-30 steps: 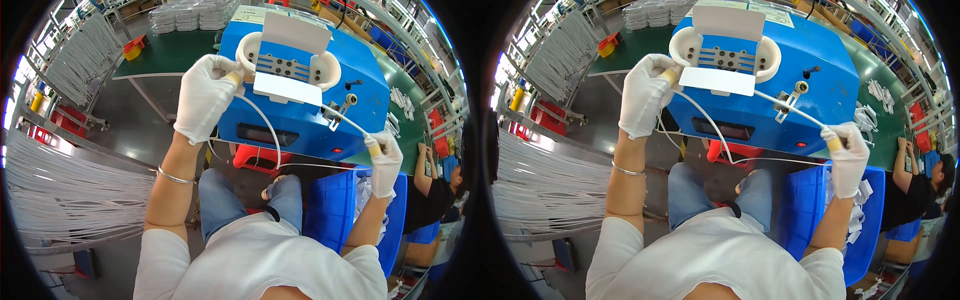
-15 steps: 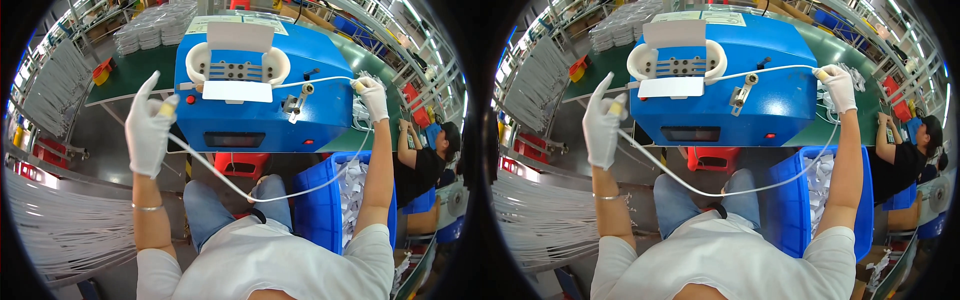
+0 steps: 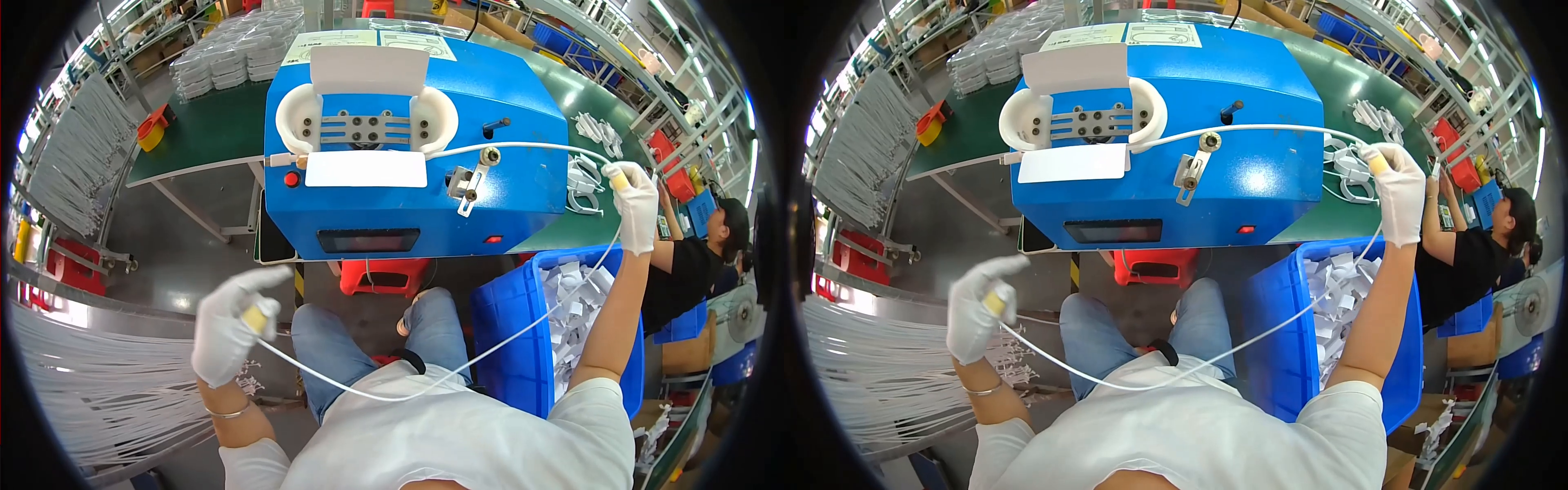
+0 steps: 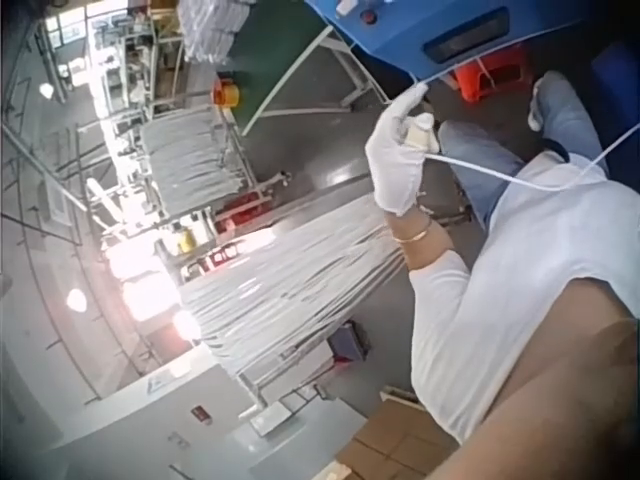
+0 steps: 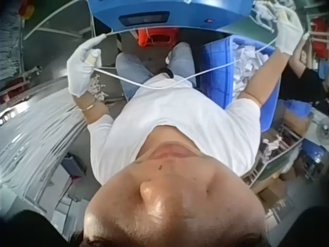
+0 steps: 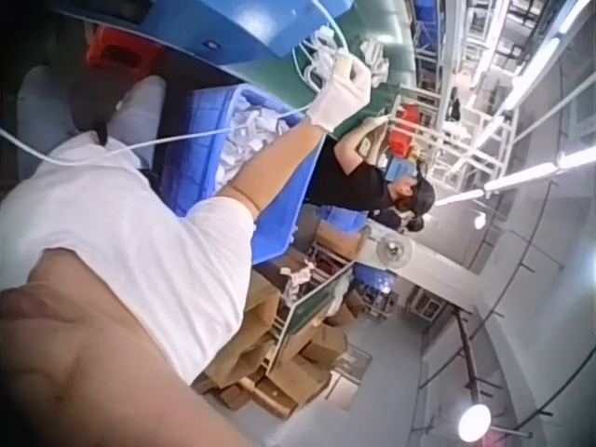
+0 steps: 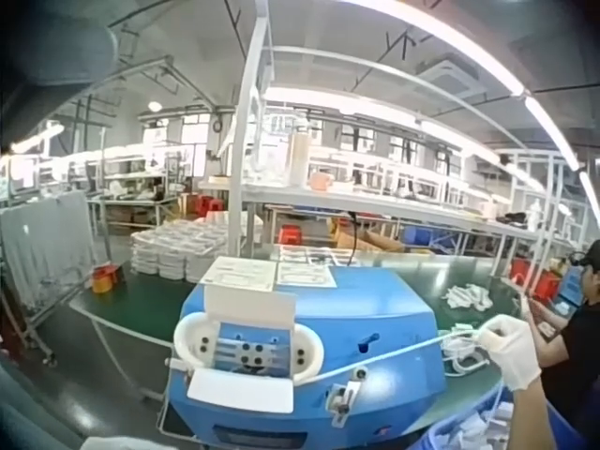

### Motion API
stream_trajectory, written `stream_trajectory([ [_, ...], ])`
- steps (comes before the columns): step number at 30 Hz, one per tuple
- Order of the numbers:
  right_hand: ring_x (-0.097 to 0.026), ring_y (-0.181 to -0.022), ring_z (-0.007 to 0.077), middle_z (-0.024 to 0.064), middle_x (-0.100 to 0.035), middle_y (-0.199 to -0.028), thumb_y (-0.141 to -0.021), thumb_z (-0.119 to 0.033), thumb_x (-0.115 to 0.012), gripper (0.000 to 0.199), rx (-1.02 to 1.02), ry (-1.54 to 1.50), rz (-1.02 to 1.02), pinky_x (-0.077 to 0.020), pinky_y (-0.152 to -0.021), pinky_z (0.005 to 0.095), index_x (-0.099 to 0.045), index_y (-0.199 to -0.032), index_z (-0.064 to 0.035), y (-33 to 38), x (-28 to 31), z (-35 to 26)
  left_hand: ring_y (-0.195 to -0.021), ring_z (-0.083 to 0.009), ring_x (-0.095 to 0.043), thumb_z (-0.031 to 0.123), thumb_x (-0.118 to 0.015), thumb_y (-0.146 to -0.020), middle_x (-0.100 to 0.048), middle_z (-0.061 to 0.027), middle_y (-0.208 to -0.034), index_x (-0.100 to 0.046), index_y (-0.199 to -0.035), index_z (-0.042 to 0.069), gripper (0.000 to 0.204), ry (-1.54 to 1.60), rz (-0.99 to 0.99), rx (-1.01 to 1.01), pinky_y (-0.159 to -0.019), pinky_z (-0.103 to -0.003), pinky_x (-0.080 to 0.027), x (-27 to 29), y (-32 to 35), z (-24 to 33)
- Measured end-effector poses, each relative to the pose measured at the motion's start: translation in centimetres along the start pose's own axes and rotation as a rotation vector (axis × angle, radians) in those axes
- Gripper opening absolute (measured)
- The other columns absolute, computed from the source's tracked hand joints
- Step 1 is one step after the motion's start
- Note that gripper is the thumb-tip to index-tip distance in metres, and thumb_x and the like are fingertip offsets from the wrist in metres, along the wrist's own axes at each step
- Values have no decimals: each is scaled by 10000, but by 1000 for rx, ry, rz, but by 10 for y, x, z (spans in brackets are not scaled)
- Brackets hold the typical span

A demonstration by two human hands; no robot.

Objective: Processing long white cables using a specialized workbench machine and plastic frames.

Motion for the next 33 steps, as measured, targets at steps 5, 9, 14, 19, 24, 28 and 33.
stream_trajectory([
  [5, -332, -501, -16, -73, -494, -651, -887, -186, -632, 149, -105, -120, -161, -188, -448, 162, -646, -826, -51, 19, -3, 2, -602, -40, -517, 171, -638, -886, -590, 9, -695, -636, -1144, 17, 300, -45, -406, 150, -560, -191, -423, -63, -5, -38],
  [9, -443, -626, 12, -27, -588, -722, -856, -163, -647, 152, -215, -83, -259, -298, -539, 163, -670, -793, -27, 29, -15, -17, -623, -49, -523, 95, -600, -885, -609, -10, -780, -623, -1182, 43, 303, 8, -601, 198, -559, -184, -411, -115, -3, -56],
  [14, -420, -567, 9, -36, -559, -667, -847, -156, -653, 155, -217, -199, -293, -270, -489, 166, -671, -764, -27, 37, -31, -23, -736, -87, -605, 170, -567, -917, -646, -58, -867, -591, -1218, 41, 328, 84, -745, 267, -632, -212, -479, -160, 7, -90],
  [19, -369, -404, 16, -34, -505, -586, -837, -179, -672, 198, -295, -258, -361, -228, -382, 184, -632, -726, -20, 46, -48, -36, -985, -165, -619, 156, -591, -907, -658, -124, -1063, -542, -1243, -11, 377, 173, -791, 347, -897, -291, -471, -180, 10, -113],
  [24, -436, -369, 55, 17, -576, -625, -842, -203, -663, 218, -231, -359, -382, -299, -360, 192, -640, -773, 3, 45, -65, -51, -1042, -159, -600, 125, -600, -900, -630, -118, -1145, -533, -1247, -12, 378, 130, -660, 333, -923, -273, -452, -170, 3, -143],
  [28, -452, -379, 57, 24, -603, -660, -844, -199, -653, 209, -240, -339, -361, -305, -378, 188, -640, -783, 0, 49, -67, -61, -1016, -146, -610, 46, -613, -860, -639, -116, -1106, -539, -1227, -37, 384, -51, -591, 354, -893, -276, -475, -158, 4, -166],
  [33, -463, -392, 57, 32, -618, -682, -842, -203, -661, 206, -287, -402, -368, -289, -374, 187, -640, -784, -7, 55, -67, -49, -961, -133, -617, 58, -623, -849, -654, -89, -1073, -595, -1180, -4, 338, -53, -590, 396, -877, -264, -478, -161, 9, -179],
])
Point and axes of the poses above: each hand's wrist, its own y-axis away from the middle knuckle, its own x-axis out of the back of the hand, z = x × y, the point moved 6 cm from there along -y, towards the middle knuckle
